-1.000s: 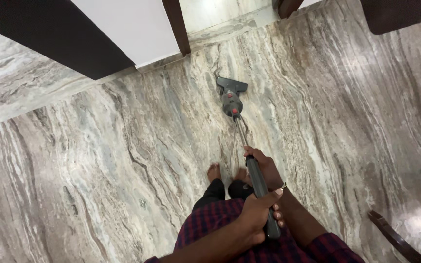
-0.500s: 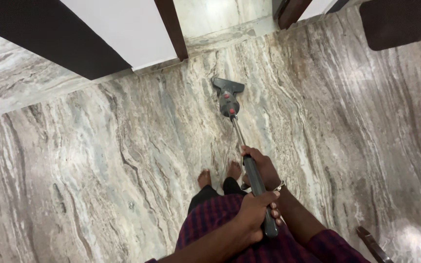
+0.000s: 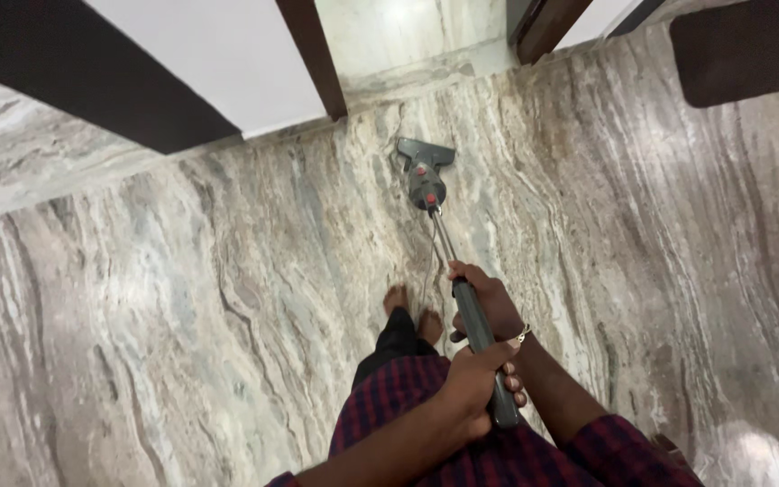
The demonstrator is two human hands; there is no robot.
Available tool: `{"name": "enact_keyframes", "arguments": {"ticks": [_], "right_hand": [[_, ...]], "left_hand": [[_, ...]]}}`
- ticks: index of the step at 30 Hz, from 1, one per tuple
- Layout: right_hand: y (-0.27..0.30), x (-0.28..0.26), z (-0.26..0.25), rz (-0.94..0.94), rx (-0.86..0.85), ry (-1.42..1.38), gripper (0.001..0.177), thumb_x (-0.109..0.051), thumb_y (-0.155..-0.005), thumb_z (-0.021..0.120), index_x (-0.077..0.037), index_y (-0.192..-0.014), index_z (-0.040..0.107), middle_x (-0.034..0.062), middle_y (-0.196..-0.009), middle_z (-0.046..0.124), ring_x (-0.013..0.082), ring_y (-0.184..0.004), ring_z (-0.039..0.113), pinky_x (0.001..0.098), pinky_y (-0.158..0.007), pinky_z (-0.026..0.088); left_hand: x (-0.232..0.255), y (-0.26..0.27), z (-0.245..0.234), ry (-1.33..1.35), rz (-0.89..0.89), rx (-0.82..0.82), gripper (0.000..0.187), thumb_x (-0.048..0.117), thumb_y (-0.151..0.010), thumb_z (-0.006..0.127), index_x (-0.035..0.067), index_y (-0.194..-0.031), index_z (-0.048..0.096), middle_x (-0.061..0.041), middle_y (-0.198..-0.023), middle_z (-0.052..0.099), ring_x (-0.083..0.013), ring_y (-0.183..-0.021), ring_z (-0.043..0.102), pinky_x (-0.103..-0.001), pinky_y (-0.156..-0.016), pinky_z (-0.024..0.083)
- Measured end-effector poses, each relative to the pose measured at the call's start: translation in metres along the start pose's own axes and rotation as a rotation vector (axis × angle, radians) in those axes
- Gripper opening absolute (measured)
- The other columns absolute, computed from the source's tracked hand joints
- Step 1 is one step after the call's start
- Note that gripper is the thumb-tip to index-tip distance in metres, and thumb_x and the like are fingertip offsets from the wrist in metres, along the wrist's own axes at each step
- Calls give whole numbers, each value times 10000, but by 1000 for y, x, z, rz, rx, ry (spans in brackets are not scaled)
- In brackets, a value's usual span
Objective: The person vacuums a marbled floor using a vacuum cleaner, moving the cleaner head across the floor tiles and through a doorway into another room.
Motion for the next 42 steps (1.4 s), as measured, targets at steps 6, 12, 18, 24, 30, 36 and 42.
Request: {"name": "enact_keyframes", "arguments": {"ticks": [6, 12, 18, 24, 30, 36, 42], "right_hand": [[-33, 2, -11, -161, 36, 130, 778, -73, -670, 744, -53, -1423, 548, 8, -1145, 646, 111, -708, 570, 243, -667, 503], [-57, 6, -11, 385, 141, -658, 457, -185, -937, 669, -9, -1357, 632, 18, -1015, 558, 100, -585, 483, 246, -479, 439], [-81, 1, -24, 130, 59, -342, 543, -51, -834, 701, -25, -1362, 578, -38, -1118, 574, 32, -754, 507, 210, -581, 479], [-99, 0, -43, -84, 59, 81, 711, -61, -663, 772, -43, -1348, 582, -7, -1159, 627, 73, -863, 562, 226, -789, 498], [-117, -3, -60, -177, 53, 75, 610, -17, -668, 793, -29, -1252, 619, -19, -1170, 639, 58, -903, 584, 220, -806, 484], [-129, -10, -84, -127, 11, -72, 670, 30, -649, 767, -42, -1292, 592, -49, -1041, 569, 6, -744, 486, 190, -664, 451], [-141, -16, -101, -23, -11, -40, 539, 27, -738, 755, -39, -1253, 611, -38, -841, 550, 21, -633, 478, 223, -560, 438]], "left_hand": [[30, -10, 16, -3, 2, -73, 260, 254, -973, 731, 137, -945, 500, -2, -758, 506, -125, -598, 527, -324, -542, 501], [52, -21, 28, -1, 3, -35, 380, 430, -972, 710, 144, -929, 464, -21, -763, 507, -155, -598, 532, -358, -541, 509], [70, -34, 39, 41, 11, -84, 440, 524, -979, 682, 144, -937, 464, -18, -764, 495, -151, -602, 535, -350, -553, 521], [83, -45, 55, 24, 58, -59, 441, 514, -977, 685, 138, -925, 459, -24, -768, 503, -157, -612, 534, -357, -563, 521], [91, -55, 73, 39, 72, -45, 436, 528, -972, 670, 131, -970, 489, -21, -780, 506, -150, -626, 537, -353, -572, 520], [96, -74, 94, 66, 93, -51, 499, 585, -944, 654, 117, -965, 483, -23, -772, 503, -151, -615, 533, -345, -557, 518], [103, -87, 109, 71, 105, 8, 493, 587, -940, 676, 132, -952, 486, -8, -767, 498, -128, -614, 527, -327, -557, 511]]}}
Point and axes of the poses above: each hand's wrist, its own y-axis away from the middle knuckle, its own z-axis out of the palm, x = y × z, the point moved 2 cm from there along -y, towards the middle knuckle
